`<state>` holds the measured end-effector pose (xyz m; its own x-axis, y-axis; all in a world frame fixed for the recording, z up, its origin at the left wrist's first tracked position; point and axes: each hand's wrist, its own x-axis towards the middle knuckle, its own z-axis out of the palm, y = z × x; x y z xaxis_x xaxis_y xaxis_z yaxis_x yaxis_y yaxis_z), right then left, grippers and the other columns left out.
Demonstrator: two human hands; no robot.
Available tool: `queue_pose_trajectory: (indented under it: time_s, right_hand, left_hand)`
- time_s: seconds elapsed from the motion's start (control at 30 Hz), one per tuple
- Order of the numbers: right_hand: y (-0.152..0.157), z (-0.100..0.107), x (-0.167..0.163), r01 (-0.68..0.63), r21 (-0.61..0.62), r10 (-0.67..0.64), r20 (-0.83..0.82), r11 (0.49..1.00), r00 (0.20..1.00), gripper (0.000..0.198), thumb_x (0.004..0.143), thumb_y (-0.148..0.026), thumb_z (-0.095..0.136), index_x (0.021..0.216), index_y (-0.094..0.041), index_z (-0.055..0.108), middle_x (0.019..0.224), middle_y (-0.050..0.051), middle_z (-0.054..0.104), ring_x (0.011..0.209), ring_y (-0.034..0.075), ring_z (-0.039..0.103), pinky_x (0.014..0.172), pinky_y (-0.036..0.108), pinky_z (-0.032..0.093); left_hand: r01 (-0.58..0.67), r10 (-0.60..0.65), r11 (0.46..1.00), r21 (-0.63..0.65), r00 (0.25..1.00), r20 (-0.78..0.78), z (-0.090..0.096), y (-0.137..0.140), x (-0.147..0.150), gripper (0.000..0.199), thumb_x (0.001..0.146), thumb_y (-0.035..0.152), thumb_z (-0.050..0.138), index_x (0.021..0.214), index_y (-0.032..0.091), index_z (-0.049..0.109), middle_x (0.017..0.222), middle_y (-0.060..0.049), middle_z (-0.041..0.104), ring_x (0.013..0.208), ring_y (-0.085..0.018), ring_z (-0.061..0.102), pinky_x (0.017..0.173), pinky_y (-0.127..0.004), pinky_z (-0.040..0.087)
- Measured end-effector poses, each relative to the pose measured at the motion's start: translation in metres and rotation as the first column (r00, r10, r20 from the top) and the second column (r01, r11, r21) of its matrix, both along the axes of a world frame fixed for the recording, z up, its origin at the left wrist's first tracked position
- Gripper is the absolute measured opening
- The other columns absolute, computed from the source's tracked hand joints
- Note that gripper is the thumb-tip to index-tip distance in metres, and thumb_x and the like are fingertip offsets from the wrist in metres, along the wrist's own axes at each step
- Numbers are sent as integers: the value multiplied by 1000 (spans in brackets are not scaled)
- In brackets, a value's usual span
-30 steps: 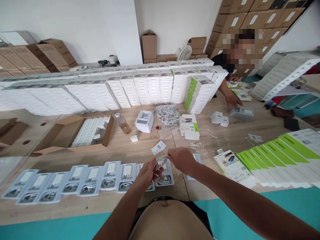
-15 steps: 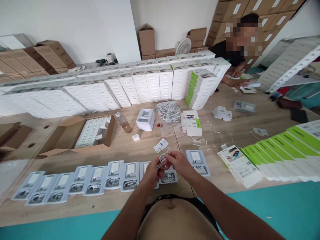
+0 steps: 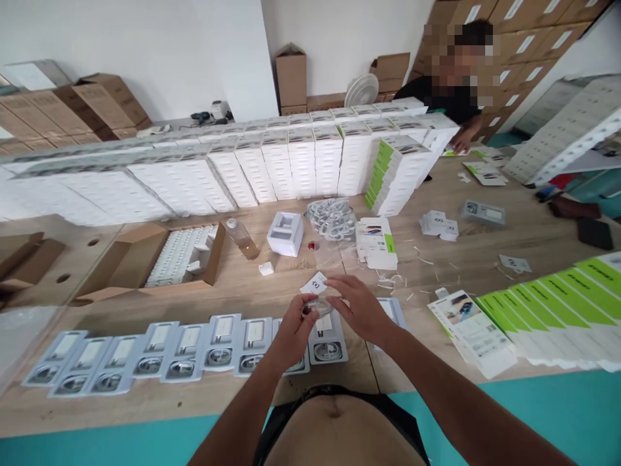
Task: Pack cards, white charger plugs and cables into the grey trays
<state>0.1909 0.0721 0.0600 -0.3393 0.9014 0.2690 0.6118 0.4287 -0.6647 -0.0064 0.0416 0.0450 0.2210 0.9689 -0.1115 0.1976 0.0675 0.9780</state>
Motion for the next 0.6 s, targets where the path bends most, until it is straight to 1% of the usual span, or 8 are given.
queue_pose_trajectory:
  time_s: [0.07, 0.1, 0.17, 0.23, 0.33, 0.4, 0.5, 0.6]
  right_hand:
    - [6, 1, 0, -68, -119, 68, 2, 991, 998, 20, 94, -28, 50, 106, -24, 66, 102, 5, 69, 96, 20, 63, 88, 35, 49]
    - [8, 0, 0, -85, -149, 84, -11, 985, 996, 20, 95, -28, 50, 103, -24, 67, 97, 4, 71, 91, 19, 64, 84, 32, 50]
    - [10, -3, 0, -86, -147, 82, -35, 985, 996, 20, 95, -28, 50, 102, -23, 68, 96, 4, 71, 89, 18, 64, 83, 30, 49]
    - [11, -6, 0, -86, -127, 82, -34, 988, 996, 22, 95, -30, 49, 104, -23, 68, 98, 5, 70, 91, 18, 64, 82, 30, 48]
    - [14, -8, 4, -126, -123, 133, 46, 984, 990, 25, 96, -31, 45, 107, -23, 66, 99, 6, 70, 91, 19, 64, 82, 30, 47]
    - [18, -4, 5, -128, -106, 145, 168, 986, 975, 24, 96, -30, 45, 103, -23, 67, 95, 6, 70, 89, 20, 63, 81, 31, 45]
    - [22, 5, 2, -67, -25, 72, 341, 997, 937, 19, 91, -20, 50, 85, -21, 68, 88, 9, 69, 89, 22, 60, 80, 32, 42]
    - [19, 10, -6, 36, -21, -25, 371, 999, 928, 15, 87, -18, 54, 77, -20, 65, 84, 10, 67, 83, 22, 60, 72, 31, 40]
  left_hand:
    - [-22, 22, 999, 25, 999, -26, 4, 1, 3, 32, 91, 37, 53, 120, 23, 50, 100, -3, 58, 83, -14, 51, 78, -28, 42]
    - [-33, 33, 999, -4, 999, -18, 5, 2, 4, 34, 90, 37, 53, 121, 23, 49, 98, -3, 59, 79, -14, 52, 75, -27, 43]
    - [-7, 9, 993, -120, 1000, 15, 6, 6, 7, 35, 91, 41, 50, 119, 21, 51, 85, -2, 61, 65, -12, 52, 61, -25, 42]
    - [80, -60, 963, -256, 995, 82, 5, 11, 7, 36, 91, 47, 47, 110, 18, 55, 77, -2, 61, 53, -11, 51, 48, -23, 36]
    - [132, -85, 926, -353, 986, 146, 3, 17, 4, 34, 87, 48, 50, 95, 16, 58, 78, -4, 64, 49, -10, 53, 41, -22, 32]
    - [69, -34, 941, -331, 993, 112, 0, 20, 2, 31, 86, 46, 52, 93, 17, 59, 77, -4, 65, 49, -10, 52, 42, -21, 31]
    - [-45, 36, 983, -179, 998, -57, -4, 23, 2, 25, 89, 41, 48, 90, 19, 60, 75, -2, 66, 50, -10, 52, 46, -22, 32]
    - [-84, 72, 996, -38, 969, -237, -6, 24, 6, 26, 92, 38, 42, 90, 22, 61, 70, -1, 65, 49, -12, 53, 50, -25, 34]
